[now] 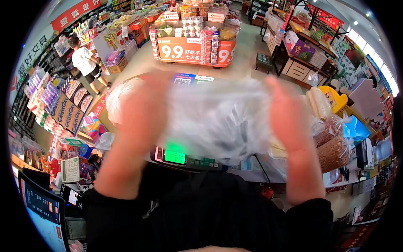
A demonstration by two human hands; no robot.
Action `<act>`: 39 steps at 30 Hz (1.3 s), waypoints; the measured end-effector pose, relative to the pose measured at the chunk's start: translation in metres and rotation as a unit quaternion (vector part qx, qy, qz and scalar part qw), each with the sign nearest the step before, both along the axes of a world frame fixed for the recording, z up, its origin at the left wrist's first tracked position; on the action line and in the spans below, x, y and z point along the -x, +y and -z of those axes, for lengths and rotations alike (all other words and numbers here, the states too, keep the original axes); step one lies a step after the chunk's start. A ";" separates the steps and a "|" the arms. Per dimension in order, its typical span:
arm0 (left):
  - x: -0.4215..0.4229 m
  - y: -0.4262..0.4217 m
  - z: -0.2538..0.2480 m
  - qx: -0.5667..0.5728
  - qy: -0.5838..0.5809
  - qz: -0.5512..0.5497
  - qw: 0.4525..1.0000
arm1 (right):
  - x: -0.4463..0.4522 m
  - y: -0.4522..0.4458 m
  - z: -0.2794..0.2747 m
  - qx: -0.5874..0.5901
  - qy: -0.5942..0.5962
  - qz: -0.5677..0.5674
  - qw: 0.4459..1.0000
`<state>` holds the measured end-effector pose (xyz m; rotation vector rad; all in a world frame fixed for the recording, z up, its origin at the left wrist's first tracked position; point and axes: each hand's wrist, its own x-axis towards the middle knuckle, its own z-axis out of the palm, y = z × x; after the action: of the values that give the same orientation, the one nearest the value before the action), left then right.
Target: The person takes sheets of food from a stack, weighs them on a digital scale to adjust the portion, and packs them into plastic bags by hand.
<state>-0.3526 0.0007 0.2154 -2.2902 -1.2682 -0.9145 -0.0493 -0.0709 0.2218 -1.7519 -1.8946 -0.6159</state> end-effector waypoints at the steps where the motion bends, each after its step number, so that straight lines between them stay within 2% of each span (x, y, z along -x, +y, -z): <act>1: 0.030 0.009 -0.018 0.033 -0.080 -0.071 0.994 | -0.011 -0.005 -0.017 -0.065 0.015 0.026 0.997; 2: 0.057 0.014 -0.034 -0.019 -0.162 -0.091 0.982 | -0.011 -0.016 -0.035 -0.149 0.105 0.021 0.983; 3: 0.082 0.011 -0.044 -0.108 -0.205 -0.086 0.969 | -0.012 -0.025 -0.046 -0.252 0.100 -0.012 0.963; 5: 0.107 0.004 -0.046 -0.221 -0.218 -0.068 0.948 | -0.020 -0.035 -0.029 -0.419 0.073 -0.085 0.901; 7: 0.113 0.031 -0.003 -0.178 -0.121 -0.083 0.973 | -0.020 -0.028 0.011 -0.331 0.061 -0.183 0.924; 8: 0.116 0.059 0.041 -0.092 -0.017 -0.104 0.990 | -0.015 -0.016 0.035 -0.151 0.067 -0.192 0.968; 9: 0.127 0.082 0.095 -0.002 0.102 -0.113 0.988 | -0.010 -0.004 0.059 0.032 0.066 -0.175 0.982; 10: 0.142 0.097 0.157 0.052 0.193 -0.095 0.975 | -0.019 0.004 0.112 0.260 -0.018 -0.089 0.961; 11: 0.157 0.102 0.204 0.056 0.231 -0.065 0.969 | -0.014 0.003 0.119 0.534 -0.061 -0.057 0.841; 12: 0.171 0.106 0.250 0.060 0.267 -0.035 0.961 | -0.027 -0.013 0.158 0.494 -0.043 -0.141 0.857; 14: 0.143 0.060 0.207 0.166 0.080 -0.054 0.981 | -0.006 -0.030 0.152 0.545 0.088 -0.122 0.825; 15: 0.131 0.036 0.192 0.226 -0.011 -0.062 0.972 | -0.009 -0.034 0.168 0.522 0.114 -0.169 0.828; 16: 0.134 0.029 0.199 0.238 -0.008 -0.056 0.970 | -0.016 -0.038 0.184 0.497 0.138 -0.209 0.831; 19: 0.129 0.030 0.199 0.281 0.011 -0.050 0.958 | -0.041 -0.038 0.173 0.545 0.230 -0.268 0.760; 22: 0.129 0.022 0.183 0.317 0.015 -0.062 0.946 | -0.086 -0.042 0.141 0.478 0.335 -0.175 0.793; 24: 0.122 0.010 0.172 0.253 0.003 -0.069 0.965 | -0.139 -0.038 0.153 0.392 0.413 -0.009 0.822; 26: 0.115 0.004 0.161 0.215 -0.006 -0.076 0.974 | -0.206 -0.044 0.176 0.210 0.446 0.144 0.858; 27: 0.110 0.002 0.157 0.211 -0.009 -0.075 0.975 | -0.211 -0.053 0.143 0.150 0.493 0.254 0.818; 28: 0.103 0.001 0.152 0.206 -0.014 -0.076 0.975 | -0.254 -0.058 0.174 -0.003 0.565 0.262 0.782; 29: 0.093 -0.002 0.144 0.211 -0.023 -0.064 0.975 | -0.299 -0.062 0.206 -0.155 0.620 0.262 0.723; 33: 0.036 -0.009 0.127 0.208 -0.048 0.012 0.977 | -0.337 -0.061 0.223 -0.221 0.586 0.294 0.722; 36: -0.022 -0.012 0.112 0.205 -0.044 0.102 0.973 | -0.342 -0.051 0.224 -0.016 0.628 0.222 0.746; 38: -0.071 -0.015 0.097 0.217 -0.053 0.167 0.960 | -0.301 -0.032 0.188 -0.016 0.576 0.191 0.795; 39: -0.094 -0.016 0.090 0.226 -0.054 0.215 0.949 | -0.277 -0.026 0.169 -0.057 0.421 0.121 0.897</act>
<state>-0.2583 -0.0157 0.1255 -2.9989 -1.1292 -0.9749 0.2279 -0.0970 0.0526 -1.7750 -1.0312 -0.0036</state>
